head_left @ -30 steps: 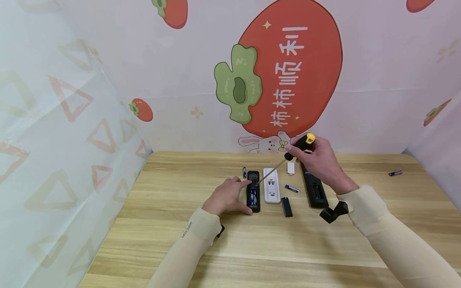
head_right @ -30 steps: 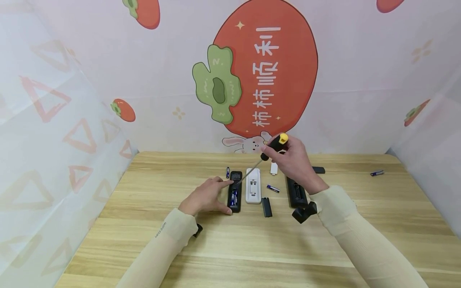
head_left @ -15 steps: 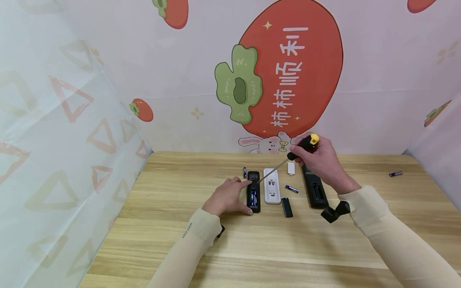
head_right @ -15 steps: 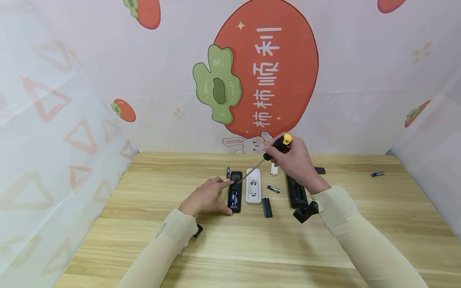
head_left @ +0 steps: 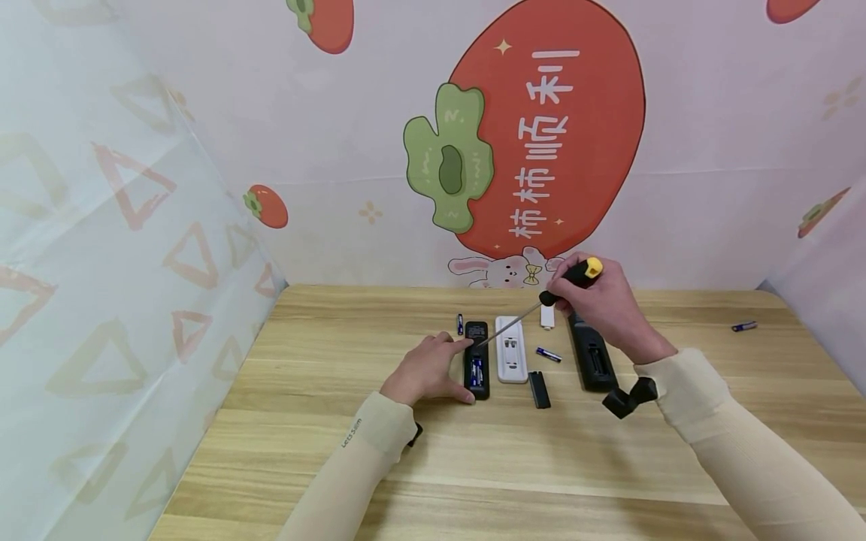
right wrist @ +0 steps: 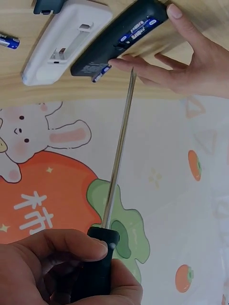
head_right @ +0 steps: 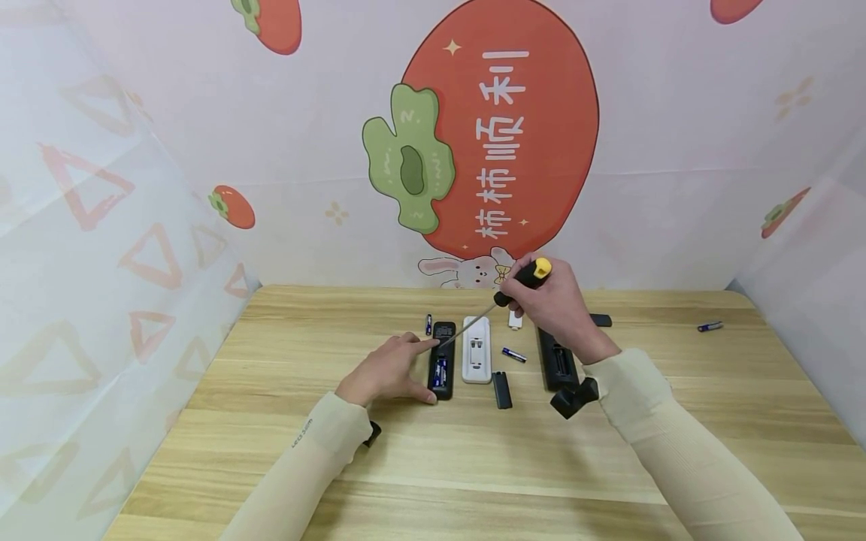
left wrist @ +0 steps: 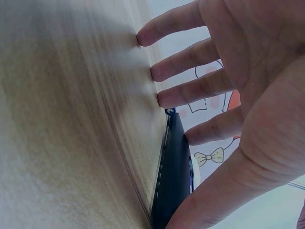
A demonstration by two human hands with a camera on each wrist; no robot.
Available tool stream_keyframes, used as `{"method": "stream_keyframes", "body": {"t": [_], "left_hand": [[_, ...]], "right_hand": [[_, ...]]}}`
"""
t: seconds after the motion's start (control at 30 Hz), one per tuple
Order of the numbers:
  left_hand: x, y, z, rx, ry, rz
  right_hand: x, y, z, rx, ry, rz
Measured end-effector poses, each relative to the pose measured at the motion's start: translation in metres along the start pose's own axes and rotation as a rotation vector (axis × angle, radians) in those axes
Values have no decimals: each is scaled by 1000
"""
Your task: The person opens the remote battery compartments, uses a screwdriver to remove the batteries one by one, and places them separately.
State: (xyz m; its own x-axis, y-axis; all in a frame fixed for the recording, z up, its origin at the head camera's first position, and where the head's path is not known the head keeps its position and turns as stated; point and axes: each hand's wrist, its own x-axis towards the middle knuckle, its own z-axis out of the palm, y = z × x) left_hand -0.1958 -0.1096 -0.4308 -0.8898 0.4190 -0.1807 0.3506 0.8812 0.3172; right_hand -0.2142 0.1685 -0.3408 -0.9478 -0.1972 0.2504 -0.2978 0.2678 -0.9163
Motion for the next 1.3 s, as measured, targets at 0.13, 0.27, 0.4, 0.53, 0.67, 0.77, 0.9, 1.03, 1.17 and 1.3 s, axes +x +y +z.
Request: {"method": "stream_keyframes", "body": {"t": [0.13,0.27,0.4,0.53,0.67,0.77,0.9,1.03,1.17,1.3], "left_hand": [[0,0,0,1,2,0],[0,0,0,1,0,1],[1,-1,1,10,1,9],[0,-1,2,20,5,18],[0,-1,2,19,6,17],[1,-1,2,20,7,18],[1,-2,3,22,9,22],[0,-2,3,20,7,21],[0,-1,2,14,2,13],[0,-1,2,9,2,14]], "right_hand": [[1,2,0,2,-6,-8],[2,5,2,7,-4,-7],[2,7,3,4,-13,-1],[2,7,6,-11,-33,0],[2,7,8,-15,-41,-3],[3,7,8,-26,-41,-9],[4,7,10,-43,-49,-17],[5,8,11,-46,-64,-21],[6,11,12,-42,-75,-26],[6,12,13,-53,-74,-30]]}}
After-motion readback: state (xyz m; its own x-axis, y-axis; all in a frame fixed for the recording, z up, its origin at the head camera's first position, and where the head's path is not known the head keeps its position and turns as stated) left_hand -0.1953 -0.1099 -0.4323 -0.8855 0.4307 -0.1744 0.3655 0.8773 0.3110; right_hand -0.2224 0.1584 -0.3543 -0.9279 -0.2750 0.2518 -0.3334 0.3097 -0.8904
